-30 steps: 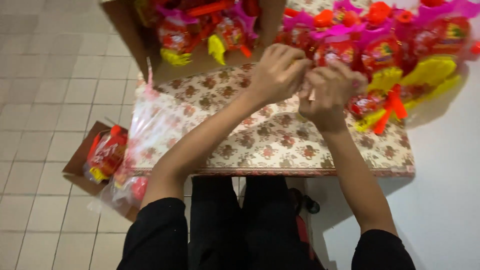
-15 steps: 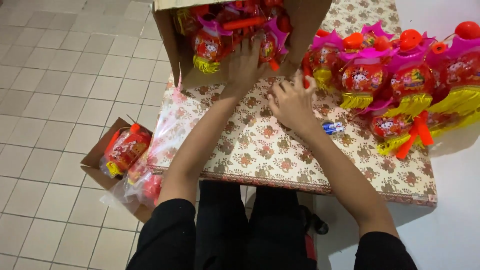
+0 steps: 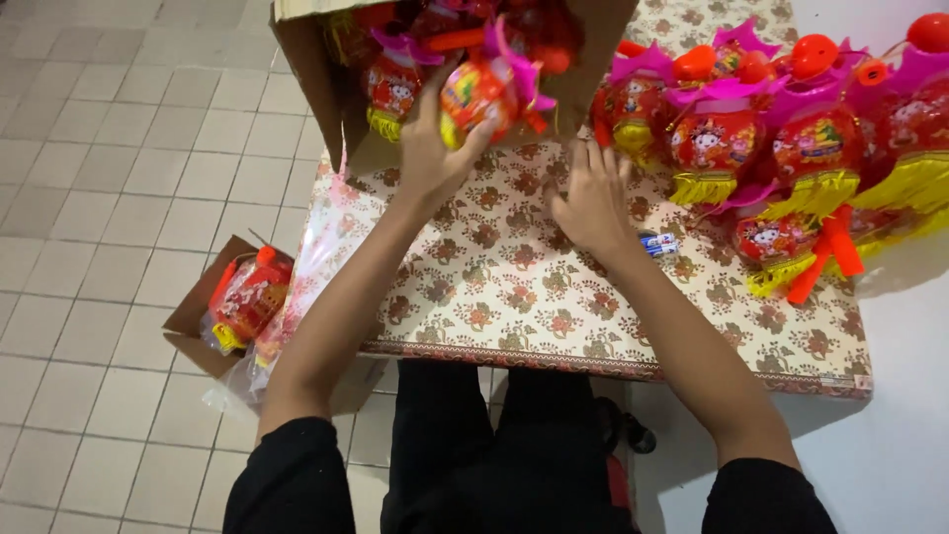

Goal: Assembling decorative lanterns by attaching plastic handles and organizing them on a table for packing.

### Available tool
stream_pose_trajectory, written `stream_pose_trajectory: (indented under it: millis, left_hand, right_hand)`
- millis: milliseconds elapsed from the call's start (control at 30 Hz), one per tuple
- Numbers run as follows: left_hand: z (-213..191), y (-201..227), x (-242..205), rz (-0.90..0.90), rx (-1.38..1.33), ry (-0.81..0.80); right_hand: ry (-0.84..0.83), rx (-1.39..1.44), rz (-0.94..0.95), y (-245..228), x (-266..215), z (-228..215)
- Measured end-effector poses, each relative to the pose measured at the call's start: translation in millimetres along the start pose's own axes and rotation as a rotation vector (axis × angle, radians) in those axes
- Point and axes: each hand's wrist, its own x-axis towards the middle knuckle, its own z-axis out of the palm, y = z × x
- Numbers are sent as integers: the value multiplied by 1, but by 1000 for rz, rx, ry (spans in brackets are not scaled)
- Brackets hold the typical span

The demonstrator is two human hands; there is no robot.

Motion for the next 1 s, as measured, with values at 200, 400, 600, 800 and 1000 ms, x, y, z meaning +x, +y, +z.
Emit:
stream_pose_trajectory:
  millis: [200,400,600,800,1000]
  left_hand:
    - [-14,16,-15,152,-320,94]
    - [-14,9,-14,22,-627,11]
    - [-10,-30,-11,-53,-883,29]
    - [-50,-95,2,-167,-708,123]
    - [-82,-17,-4,-440,-19,-81]
  right_hand:
    - [2,367,15,-18,-11,-28]
    - [-78,479,-27,-12,-18,-11]
    - [379,631,-358,35,1,65]
    - [195,742,-277,28,-11,-11]
    - [277,597,-256,37,-8,-18]
